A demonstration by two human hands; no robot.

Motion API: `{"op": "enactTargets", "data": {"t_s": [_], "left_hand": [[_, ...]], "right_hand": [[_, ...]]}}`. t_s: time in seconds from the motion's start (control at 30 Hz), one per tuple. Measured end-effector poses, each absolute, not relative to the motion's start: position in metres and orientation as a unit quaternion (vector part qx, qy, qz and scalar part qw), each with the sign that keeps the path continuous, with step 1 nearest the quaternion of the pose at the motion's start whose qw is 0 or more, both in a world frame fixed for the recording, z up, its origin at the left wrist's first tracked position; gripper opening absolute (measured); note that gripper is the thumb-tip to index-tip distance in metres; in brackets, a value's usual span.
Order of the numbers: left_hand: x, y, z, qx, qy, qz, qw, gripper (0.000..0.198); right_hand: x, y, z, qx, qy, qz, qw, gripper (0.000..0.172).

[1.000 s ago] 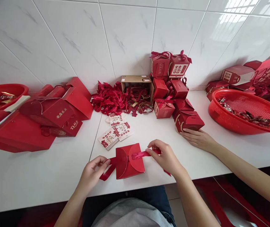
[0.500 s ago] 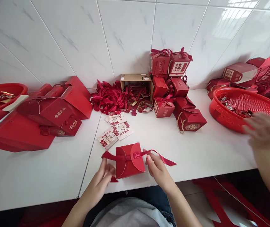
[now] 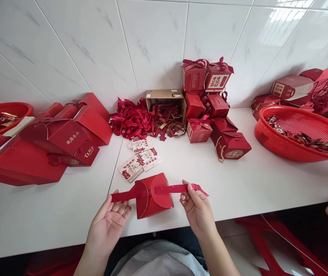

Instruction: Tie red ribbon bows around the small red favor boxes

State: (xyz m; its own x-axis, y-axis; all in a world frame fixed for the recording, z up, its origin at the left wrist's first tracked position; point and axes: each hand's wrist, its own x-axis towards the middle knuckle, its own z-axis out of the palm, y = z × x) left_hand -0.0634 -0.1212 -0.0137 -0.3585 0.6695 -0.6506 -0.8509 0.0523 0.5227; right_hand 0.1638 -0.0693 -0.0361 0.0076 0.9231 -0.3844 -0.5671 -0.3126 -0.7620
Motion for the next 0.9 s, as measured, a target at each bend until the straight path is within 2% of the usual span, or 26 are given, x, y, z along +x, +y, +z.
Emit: {"op": "enactTargets", "data": {"t_s": [0.1,0.2,0.4,0.53,0.6,0.73,0.9], "left_hand": [[-0.067,-0.125,-0.012,-0.059,0.47,0.706,0.526,0.018],[-0.074,-0.125,-0.008,0.008,0.483,0.732,0.481,0.021],[-0.091,-0.116,0.013,0.158,0.529,0.764,0.334,0.02],[-0.098,-0.1,0.043,0.353,0.501,0.742,0.271,0.017],[-0.096,-0.09,0.06,0.453,0.473,0.717,0.24,0.014],[-0.086,-0.071,0.092,0.555,0.438,0.674,0.213,0.014],[-0.075,-0.06,0.114,0.564,0.402,0.677,0.25,0.021]], "right_hand": [[0.164,-0.072,-0.03,-0.441,-0.213,0.655,0.576,0.021],[0.164,-0.072,-0.025,-0.44,-0.267,0.614,0.598,0.025],[0.173,-0.06,-0.011,-0.506,-0.423,0.423,0.621,0.027],[0.176,-0.046,0.018,-0.448,-0.527,0.31,0.652,0.018],[0.173,-0.04,0.036,-0.402,-0.565,0.298,0.656,0.012],[0.159,-0.031,0.067,-0.341,-0.604,0.318,0.647,0.014],[0.143,-0.024,0.091,-0.296,-0.655,0.349,0.601,0.029]]}}
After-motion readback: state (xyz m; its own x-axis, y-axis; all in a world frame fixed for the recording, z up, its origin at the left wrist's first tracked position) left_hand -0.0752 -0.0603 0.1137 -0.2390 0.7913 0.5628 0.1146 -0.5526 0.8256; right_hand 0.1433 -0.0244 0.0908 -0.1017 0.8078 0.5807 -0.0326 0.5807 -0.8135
